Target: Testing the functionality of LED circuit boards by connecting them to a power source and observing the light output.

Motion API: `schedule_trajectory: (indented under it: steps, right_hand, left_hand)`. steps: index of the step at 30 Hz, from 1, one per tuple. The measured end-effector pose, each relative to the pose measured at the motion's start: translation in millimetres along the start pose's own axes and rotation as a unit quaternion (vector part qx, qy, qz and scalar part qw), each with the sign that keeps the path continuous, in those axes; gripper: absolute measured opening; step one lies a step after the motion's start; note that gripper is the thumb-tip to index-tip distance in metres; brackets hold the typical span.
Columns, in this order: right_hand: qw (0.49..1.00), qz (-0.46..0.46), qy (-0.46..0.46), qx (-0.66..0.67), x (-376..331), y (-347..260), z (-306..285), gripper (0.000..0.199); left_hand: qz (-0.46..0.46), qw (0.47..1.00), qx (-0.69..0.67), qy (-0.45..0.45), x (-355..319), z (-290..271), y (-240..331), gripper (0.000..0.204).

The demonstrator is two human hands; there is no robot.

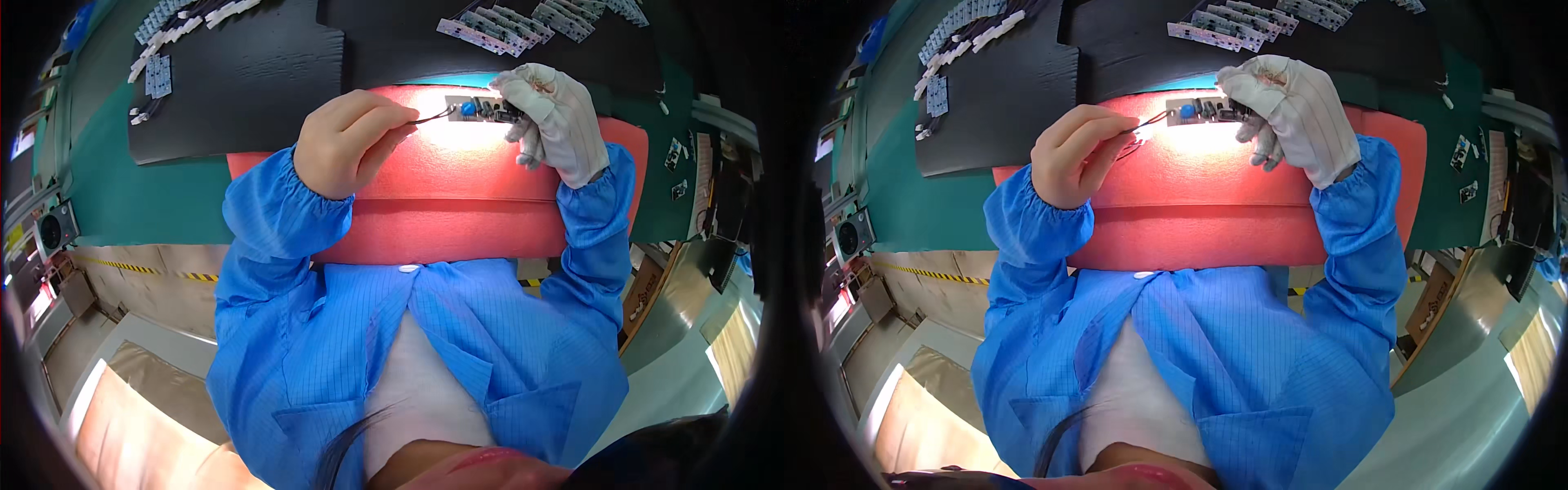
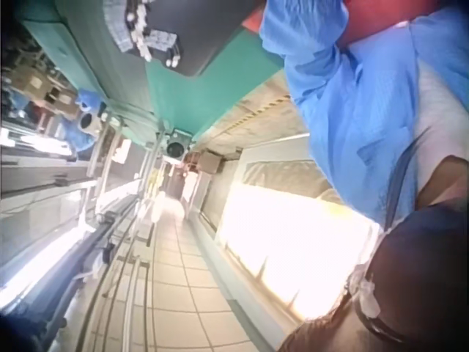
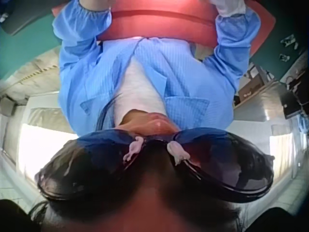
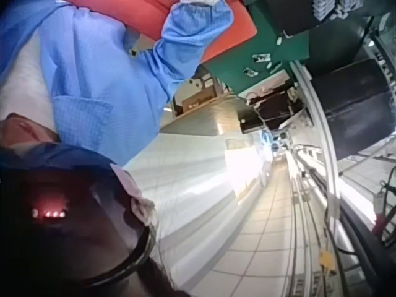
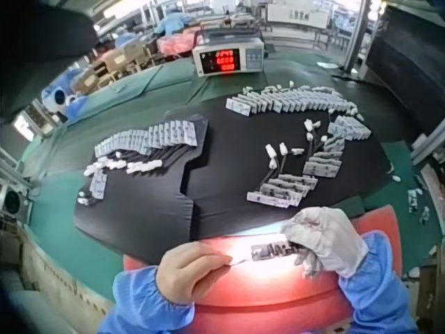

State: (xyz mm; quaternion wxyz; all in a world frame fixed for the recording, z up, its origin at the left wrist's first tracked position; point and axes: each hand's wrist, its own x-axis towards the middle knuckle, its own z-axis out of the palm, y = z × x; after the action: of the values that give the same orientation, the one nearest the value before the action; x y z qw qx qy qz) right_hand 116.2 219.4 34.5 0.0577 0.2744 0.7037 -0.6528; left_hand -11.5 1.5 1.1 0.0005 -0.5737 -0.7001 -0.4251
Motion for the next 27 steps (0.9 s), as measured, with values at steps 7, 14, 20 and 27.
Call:
schedule_trajectory:
  steps: [7,14,20,27]
  right_hand:
    - [0.998,-0.033,0.036,0.031,3.4,0.1,5.2,0.033]
    - [0.991,-0.132,0.027,0.025,4.2,12.3,-1.6,0.033]
    - [0.949,-0.285,0.034,-0.13,6.7,19.9,-5.0,0.033]
    - [0.73,-0.469,0.254,-0.427,30.1,-0.7,9.3,0.03]
  left_hand:
    - [0.008,1.0,-0.001,-0.002,2.4,1.1,-1.8,0.019]
    - [0.003,1.0,0.0,-0.009,-1.2,0.0,-2.9,0.019]
    - [-0.019,0.998,-0.063,0.004,15.7,4.3,12.3,0.021]
    - [-0.119,0.973,-0.183,0.069,6.9,-44.0,23.0,0.007]
